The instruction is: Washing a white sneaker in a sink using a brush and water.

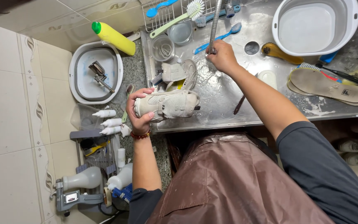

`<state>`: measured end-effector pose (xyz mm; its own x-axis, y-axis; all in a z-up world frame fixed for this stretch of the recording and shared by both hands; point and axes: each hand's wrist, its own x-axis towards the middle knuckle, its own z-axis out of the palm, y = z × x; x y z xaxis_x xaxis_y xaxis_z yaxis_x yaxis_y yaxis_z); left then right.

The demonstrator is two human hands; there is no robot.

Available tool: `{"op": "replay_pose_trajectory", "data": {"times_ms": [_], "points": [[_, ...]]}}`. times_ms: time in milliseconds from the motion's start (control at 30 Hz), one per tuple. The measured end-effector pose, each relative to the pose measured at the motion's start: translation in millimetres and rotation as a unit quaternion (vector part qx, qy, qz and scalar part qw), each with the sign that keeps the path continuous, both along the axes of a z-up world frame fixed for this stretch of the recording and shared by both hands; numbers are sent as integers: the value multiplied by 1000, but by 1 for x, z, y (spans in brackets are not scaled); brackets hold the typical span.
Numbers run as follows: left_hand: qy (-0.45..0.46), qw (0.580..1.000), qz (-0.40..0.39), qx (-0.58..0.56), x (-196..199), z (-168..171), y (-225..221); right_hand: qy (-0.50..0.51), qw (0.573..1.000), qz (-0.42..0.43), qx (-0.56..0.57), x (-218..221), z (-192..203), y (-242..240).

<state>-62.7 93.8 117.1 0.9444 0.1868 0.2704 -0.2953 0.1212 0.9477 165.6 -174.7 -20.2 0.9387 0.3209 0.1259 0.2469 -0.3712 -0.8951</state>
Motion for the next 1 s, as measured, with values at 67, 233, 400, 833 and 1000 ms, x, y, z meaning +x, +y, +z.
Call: {"op": "replay_pose_trajectory", "data": {"times_ms": [67,233,400,833,1000], "points": [[-2,1000,2,0,2,-1,0,-22,1000,-5,-16,2,-6,-14],[-5,1000,8,14,7,-3,-6,-65,997,-15,-46,4,-13,-41],[28,998,43,29,15,-23,-14,67,998,-19,4,-1,6,-35],[17,998,63,18,-4,-23,-8,-7,938,173,-300,-46,-87,5],[35,997,45,58,-12,-19,-10,-74,848,248,-462,-60,-92,-8]]}}
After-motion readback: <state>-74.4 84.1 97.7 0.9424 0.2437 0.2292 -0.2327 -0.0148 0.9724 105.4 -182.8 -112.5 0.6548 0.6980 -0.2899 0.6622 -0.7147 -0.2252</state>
